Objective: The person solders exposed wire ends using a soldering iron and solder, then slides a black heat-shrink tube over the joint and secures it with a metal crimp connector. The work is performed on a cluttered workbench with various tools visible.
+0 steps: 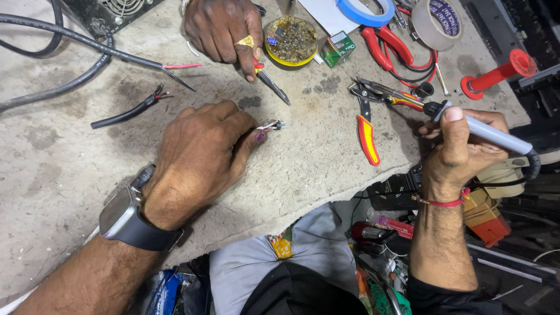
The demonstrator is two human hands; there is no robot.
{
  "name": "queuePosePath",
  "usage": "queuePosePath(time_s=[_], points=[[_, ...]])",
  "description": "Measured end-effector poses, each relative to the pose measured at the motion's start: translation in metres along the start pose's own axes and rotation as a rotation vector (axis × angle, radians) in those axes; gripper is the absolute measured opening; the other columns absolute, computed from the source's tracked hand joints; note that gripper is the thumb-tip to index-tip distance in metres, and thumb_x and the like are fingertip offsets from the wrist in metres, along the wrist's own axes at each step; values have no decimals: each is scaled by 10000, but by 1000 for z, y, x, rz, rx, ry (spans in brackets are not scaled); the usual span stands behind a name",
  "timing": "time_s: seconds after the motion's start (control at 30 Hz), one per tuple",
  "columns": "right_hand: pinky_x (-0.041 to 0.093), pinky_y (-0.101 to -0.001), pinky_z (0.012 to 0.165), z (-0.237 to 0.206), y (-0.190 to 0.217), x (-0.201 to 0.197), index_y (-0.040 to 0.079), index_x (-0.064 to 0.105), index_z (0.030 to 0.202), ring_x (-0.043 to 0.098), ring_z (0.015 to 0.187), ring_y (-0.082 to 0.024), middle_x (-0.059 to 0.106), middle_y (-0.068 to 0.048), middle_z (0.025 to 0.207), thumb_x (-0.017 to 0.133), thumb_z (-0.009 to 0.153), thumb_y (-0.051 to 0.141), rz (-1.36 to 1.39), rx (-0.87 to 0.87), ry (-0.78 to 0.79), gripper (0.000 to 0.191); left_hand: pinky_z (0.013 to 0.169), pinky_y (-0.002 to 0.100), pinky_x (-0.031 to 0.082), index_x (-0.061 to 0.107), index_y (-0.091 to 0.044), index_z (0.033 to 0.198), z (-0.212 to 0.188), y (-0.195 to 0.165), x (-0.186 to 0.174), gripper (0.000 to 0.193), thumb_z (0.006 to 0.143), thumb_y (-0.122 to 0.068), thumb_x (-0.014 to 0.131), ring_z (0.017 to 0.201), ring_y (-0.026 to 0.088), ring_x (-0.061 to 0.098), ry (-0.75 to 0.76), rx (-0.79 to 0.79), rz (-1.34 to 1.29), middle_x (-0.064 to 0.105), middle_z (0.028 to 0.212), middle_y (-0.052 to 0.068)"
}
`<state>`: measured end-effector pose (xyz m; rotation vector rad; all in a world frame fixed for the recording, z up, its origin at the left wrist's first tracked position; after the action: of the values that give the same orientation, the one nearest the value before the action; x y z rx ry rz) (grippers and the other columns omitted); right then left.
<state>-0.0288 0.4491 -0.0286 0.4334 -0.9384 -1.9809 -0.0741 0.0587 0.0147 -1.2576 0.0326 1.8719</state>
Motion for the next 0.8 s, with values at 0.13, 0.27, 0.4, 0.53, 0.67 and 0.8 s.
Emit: queuePosePath(time_s=[0.13,0.27,0.4,0.53,0.67,0.8], points=[[618,-379,629,0,2,6,-65,507,1069,658,638,-228,641,-183,850,819,1080,198,-6,-3,11,408,689,473,499,758,-60,920,0,1,2,181,923,-239,734,769,320,661,20,-1,13,666,812,106],[621,-376,643,0,4,9,-67,514,1081,665,652,-228,645,-182,863,803,1058,189,-8,7,31,387,699,469,500,759,-58,928,-1,1,3,183,926,-239,733,779,319,661,19,2,23,667,818,109],[622,-372,647,-2,4,10,-66,523,1080,675,666,-226,654,-185,875,800,1053,183,-13,15,34,373,707,465,501,759,-56,934,-1,1,4,183,924,-237,730,788,322,663,30,-1,27,668,825,113],[621,-369,646,-3,3,12,-64,533,1075,692,685,-232,667,-193,881,814,1093,177,-8,6,59,370,717,469,503,759,-57,932,-3,0,5,190,926,-244,726,801,323,665,33,0,43,671,832,111],[626,-372,653,-2,2,15,-65,549,1073,698,692,-236,669,-192,874,800,1093,158,-10,-16,90,337,718,470,504,760,-60,925,-3,1,5,195,926,-252,723,802,321,665,38,-7,45,673,839,108],[633,-373,662,-3,2,16,-59,552,1077,702,702,-232,668,-187,871,807,1112,174,-25,-29,109,347,716,469,502,761,-57,931,-5,1,5,196,923,-249,722,799,320,666,40,-6,36,674,846,109]])
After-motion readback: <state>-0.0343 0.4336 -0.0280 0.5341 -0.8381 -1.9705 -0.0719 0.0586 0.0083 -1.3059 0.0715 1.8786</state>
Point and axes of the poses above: each hand's wrist, its own z-axis towards the middle knuckle, its own x-axis out of the palm, y = z × x, the point moved 9 cm from there along z, towards the middle knuckle
